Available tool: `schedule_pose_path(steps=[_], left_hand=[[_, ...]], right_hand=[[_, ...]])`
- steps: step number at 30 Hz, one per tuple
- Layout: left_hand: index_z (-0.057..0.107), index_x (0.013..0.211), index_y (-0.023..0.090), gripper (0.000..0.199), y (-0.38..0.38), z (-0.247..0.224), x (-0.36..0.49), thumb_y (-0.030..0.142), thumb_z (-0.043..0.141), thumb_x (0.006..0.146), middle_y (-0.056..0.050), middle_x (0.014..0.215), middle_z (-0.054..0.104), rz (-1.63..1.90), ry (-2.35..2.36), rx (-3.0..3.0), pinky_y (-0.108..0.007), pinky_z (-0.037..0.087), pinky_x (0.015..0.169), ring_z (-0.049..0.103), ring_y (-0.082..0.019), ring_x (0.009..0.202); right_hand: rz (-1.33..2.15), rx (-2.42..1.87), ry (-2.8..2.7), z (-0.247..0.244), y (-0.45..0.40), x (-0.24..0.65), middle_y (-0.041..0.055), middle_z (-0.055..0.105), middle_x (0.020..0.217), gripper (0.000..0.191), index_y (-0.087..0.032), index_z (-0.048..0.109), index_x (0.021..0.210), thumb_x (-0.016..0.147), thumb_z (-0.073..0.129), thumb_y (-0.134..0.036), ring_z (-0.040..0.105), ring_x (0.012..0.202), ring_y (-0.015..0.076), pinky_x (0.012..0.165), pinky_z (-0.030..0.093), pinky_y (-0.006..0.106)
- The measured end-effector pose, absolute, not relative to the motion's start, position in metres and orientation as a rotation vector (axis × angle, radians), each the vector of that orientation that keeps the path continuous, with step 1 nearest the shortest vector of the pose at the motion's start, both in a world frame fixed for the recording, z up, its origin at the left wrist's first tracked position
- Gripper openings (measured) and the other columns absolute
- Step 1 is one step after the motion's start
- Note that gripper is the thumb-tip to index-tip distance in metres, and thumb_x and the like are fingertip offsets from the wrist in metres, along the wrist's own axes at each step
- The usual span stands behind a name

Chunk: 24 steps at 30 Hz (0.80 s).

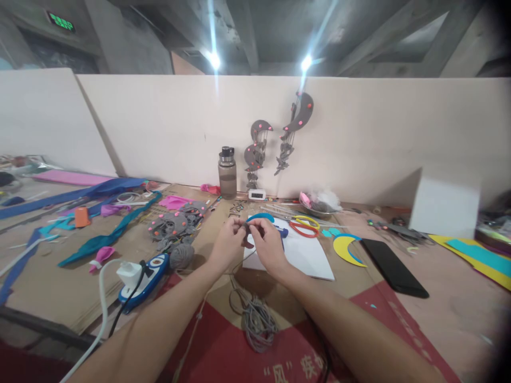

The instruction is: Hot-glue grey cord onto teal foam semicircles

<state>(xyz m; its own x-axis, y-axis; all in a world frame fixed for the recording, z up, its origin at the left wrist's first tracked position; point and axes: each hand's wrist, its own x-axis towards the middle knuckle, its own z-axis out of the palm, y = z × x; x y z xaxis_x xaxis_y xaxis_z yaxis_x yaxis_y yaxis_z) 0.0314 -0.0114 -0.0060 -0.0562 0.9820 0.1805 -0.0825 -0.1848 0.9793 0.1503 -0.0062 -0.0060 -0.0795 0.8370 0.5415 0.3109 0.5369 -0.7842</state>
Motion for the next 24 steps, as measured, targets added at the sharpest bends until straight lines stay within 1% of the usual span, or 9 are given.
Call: schedule_pose_path(steps=[2,6,10,14,18,21,24], left_hand=[[0.05,0.085,0.016,0.016,-0.009,-0.007,0.03,0.026,0.06,0.076,0.0,0.069,0.06,1.419,1.059,1.197,-0.029,0.055,0.055,0.059,-0.011,0.054],[0.054,0.085,0.015,0.02,-0.008,-0.007,0.029,0.024,0.066,0.072,-0.003,0.075,0.065,1.425,0.982,1.049,-0.029,0.054,0.067,0.065,-0.012,0.065],[0.06,0.085,0.012,0.026,-0.012,-0.001,0.029,0.028,0.072,0.067,-0.006,0.08,0.067,1.416,0.899,1.001,-0.031,0.053,0.076,0.066,-0.014,0.071],[0.064,0.08,0.011,0.026,-0.012,-0.001,0.026,0.031,0.074,0.066,-0.005,0.078,0.067,1.405,0.877,1.007,-0.029,0.052,0.076,0.064,-0.013,0.07],[0.065,0.077,0.012,0.024,-0.007,-0.005,0.019,0.031,0.073,0.066,-0.003,0.077,0.066,1.437,0.87,0.951,-0.028,0.052,0.075,0.063,-0.012,0.071],[0.065,0.074,0.012,0.023,0.0,-0.007,0.012,0.03,0.075,0.063,-0.003,0.074,0.066,1.514,0.915,0.904,-0.026,0.053,0.071,0.062,-0.011,0.068],[0.064,0.074,0.011,0.024,0.008,-0.009,0.004,0.029,0.075,0.063,-0.006,0.076,0.068,1.553,0.913,0.86,-0.028,0.053,0.072,0.065,-0.014,0.069]], right_hand=[[0.612,-0.978,-1.639,-0.009,-0.005,0.15,0.0028,0.06,0.087,0.014,-0.02,0.058,0.088,0.084,0.045,-0.024,0.055,0.08,0.0159,0.075,0.043,0.029],[0.637,-0.965,-1.618,-0.012,-0.004,0.15,0.0018,0.059,0.085,0.011,-0.02,0.054,0.087,0.084,0.044,-0.024,0.055,0.078,0.0153,0.073,0.043,0.028],[0.604,-0.965,-1.635,-0.01,-0.007,0.15,0.0012,0.057,0.081,0.011,-0.02,0.053,0.084,0.085,0.043,-0.024,0.052,0.075,0.0149,0.071,0.041,0.028],[0.506,-0.967,-1.715,-0.008,-0.011,0.15,0.0018,0.056,0.08,0.012,-0.02,0.054,0.082,0.085,0.044,-0.025,0.05,0.074,0.0154,0.07,0.039,0.028],[0.474,-0.943,-1.78,-0.009,-0.012,0.149,0.0039,0.058,0.085,0.012,-0.019,0.056,0.087,0.085,0.045,-0.024,0.052,0.079,0.0168,0.074,0.04,0.03],[0.478,-0.904,-1.854,-0.011,-0.012,0.149,0.0045,0.06,0.088,0.013,-0.019,0.057,0.088,0.086,0.044,-0.023,0.053,0.084,0.0171,0.078,0.04,0.03],[0.505,-0.916,-1.992,-0.015,-0.012,0.146,0.0038,0.061,0.085,0.013,-0.019,0.058,0.087,0.087,0.045,-0.021,0.054,0.08,0.0158,0.074,0.04,0.029]])
